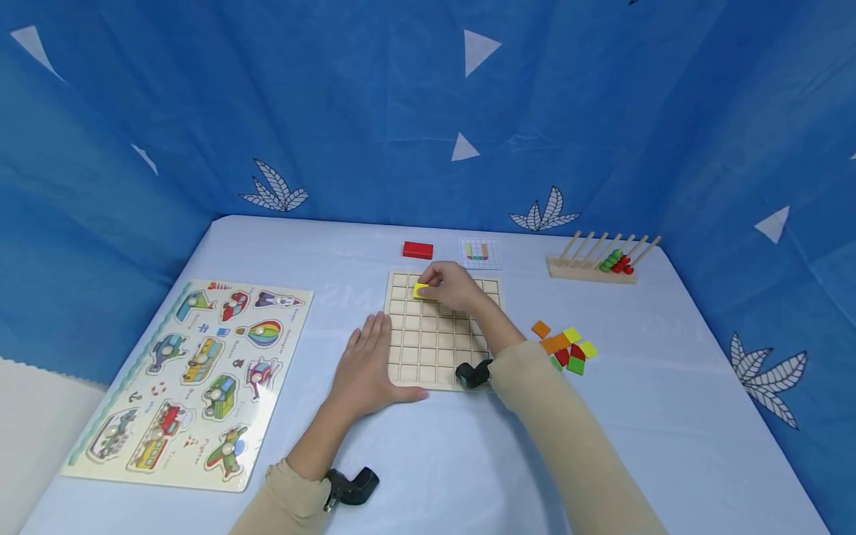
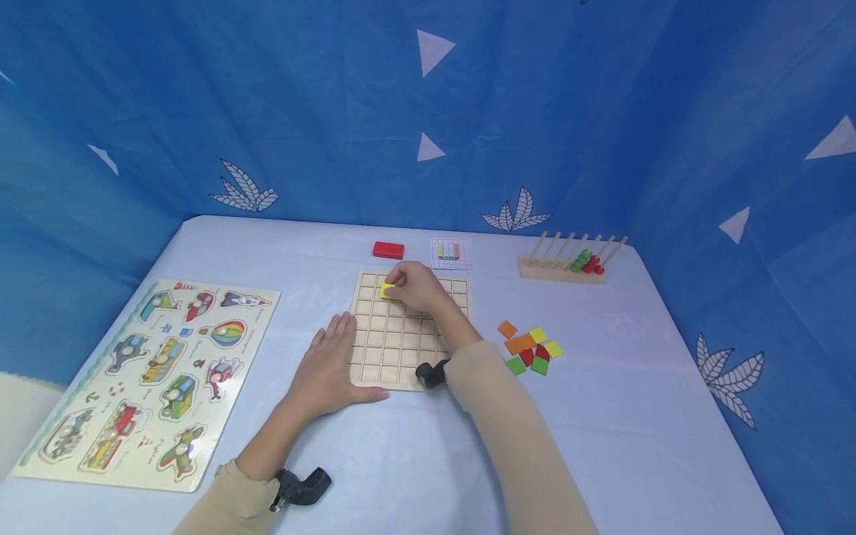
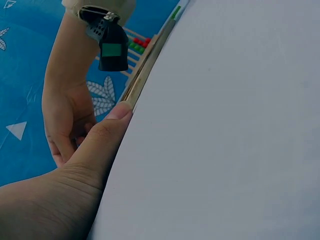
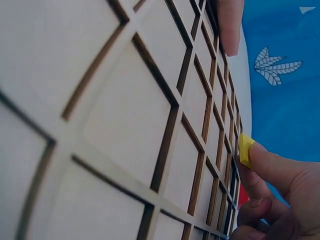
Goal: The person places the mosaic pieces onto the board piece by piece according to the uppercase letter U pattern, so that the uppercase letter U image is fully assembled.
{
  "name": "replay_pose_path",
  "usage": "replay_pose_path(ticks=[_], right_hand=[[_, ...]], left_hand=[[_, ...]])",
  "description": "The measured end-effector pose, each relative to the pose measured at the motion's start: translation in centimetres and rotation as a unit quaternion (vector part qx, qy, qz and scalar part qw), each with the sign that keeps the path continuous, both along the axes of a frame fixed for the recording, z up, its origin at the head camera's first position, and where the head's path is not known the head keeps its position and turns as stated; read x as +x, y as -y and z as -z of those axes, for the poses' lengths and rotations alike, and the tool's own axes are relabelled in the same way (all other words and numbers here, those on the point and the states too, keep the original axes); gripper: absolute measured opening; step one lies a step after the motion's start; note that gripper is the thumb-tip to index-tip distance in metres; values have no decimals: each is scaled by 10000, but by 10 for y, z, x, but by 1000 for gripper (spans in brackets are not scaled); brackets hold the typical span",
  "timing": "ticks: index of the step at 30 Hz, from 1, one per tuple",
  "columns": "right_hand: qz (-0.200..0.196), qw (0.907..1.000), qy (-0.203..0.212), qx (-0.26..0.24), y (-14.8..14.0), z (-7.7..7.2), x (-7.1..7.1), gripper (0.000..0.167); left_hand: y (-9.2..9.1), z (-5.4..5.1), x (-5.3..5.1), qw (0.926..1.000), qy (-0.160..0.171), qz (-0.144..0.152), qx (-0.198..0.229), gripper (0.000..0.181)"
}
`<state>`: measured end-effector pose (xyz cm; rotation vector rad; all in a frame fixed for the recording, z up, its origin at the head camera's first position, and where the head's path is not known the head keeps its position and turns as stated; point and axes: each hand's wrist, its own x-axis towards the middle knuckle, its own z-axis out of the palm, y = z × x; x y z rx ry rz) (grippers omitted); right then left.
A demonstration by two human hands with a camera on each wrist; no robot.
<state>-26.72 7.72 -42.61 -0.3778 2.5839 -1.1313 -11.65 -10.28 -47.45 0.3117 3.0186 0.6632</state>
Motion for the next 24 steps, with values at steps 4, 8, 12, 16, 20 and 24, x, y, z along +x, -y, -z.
replay_pose_path(ticks=[4, 8, 12, 16, 20, 24], right_hand=[[-26, 10000, 15, 15, 2, 1, -1, 11], [-89, 10000, -17, 0, 4, 3, -1, 11], [-167, 9998, -67, -8, 6, 3, -2, 13], [-178, 9998, -64, -36, 9, 2, -1, 13], [-135, 9999, -80, 17, 11, 2, 0, 12], [-68, 9999, -84, 97, 13, 2, 1, 11]], left_hand=[[0, 0, 0, 10000, -13, 1, 4, 146], [0, 0, 0, 10000, -21, -8, 25, 146], [0, 0, 0, 10000, -14, -5, -5, 146], [0, 0, 1, 10000, -39, -9, 13, 146], [0, 1, 0, 10000, -18, -8, -13, 145], [0, 3, 0, 10000, 17, -7, -58, 145]])
